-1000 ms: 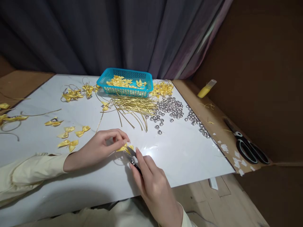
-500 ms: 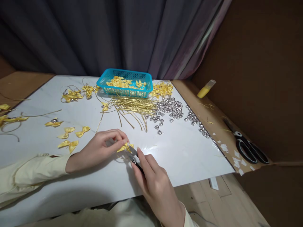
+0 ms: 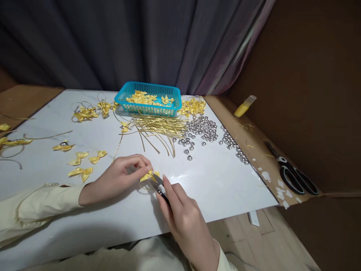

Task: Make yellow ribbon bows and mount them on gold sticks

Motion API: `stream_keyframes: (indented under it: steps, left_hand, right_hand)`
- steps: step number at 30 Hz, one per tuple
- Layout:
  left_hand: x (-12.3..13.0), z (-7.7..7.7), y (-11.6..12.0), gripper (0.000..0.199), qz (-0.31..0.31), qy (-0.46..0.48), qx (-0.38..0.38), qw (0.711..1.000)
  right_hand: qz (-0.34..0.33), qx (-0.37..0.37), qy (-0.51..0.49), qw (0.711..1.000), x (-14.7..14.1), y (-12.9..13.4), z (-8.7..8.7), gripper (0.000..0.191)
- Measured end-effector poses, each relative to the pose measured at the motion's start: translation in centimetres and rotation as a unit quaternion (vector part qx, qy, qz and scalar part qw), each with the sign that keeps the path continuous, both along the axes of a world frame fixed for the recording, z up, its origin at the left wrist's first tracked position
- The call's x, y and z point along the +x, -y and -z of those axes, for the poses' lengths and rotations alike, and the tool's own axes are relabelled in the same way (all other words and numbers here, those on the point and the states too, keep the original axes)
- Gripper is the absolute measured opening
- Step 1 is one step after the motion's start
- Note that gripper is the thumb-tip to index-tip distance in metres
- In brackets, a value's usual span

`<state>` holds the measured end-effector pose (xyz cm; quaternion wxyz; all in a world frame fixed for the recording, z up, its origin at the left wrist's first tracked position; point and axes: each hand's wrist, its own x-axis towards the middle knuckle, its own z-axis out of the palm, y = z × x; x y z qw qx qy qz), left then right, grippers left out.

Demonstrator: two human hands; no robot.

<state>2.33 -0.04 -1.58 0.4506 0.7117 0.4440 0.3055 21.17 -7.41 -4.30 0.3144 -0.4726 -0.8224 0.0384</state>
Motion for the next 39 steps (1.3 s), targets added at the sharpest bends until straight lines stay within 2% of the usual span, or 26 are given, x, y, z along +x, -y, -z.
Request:
stream_keyframes:
  steps: [9,16,28,39]
  left_hand:
    - [0.08,0.01,-0.19,0.025,-0.014,0.001,-0.060,0.998]
    - [0.09,0.03,-0.33,0.024,-0.022,-0.001,-0.058,0.998]
    - [0.23,-0.16,-0.18,0.024,-0.017,-0.010,-0.074,0.997]
    - [0.04,-0.23,-0.56,0.029,-0.002,0.011,-0.141,0.990]
  right_hand:
    - [0.007,0.011,0.013,1.000,-0.11,0.14,0.20,0.037]
    - [0.003,0.002,0.003,1.000,0.15,0.17,-0.26,0.037]
    - [0.015,0.019,0.016,1.000,-0.21,0.10,0.01,0.036]
    - [0.012,0.012,0.007,1.000,-0.39,0.00,-0.31,0.037]
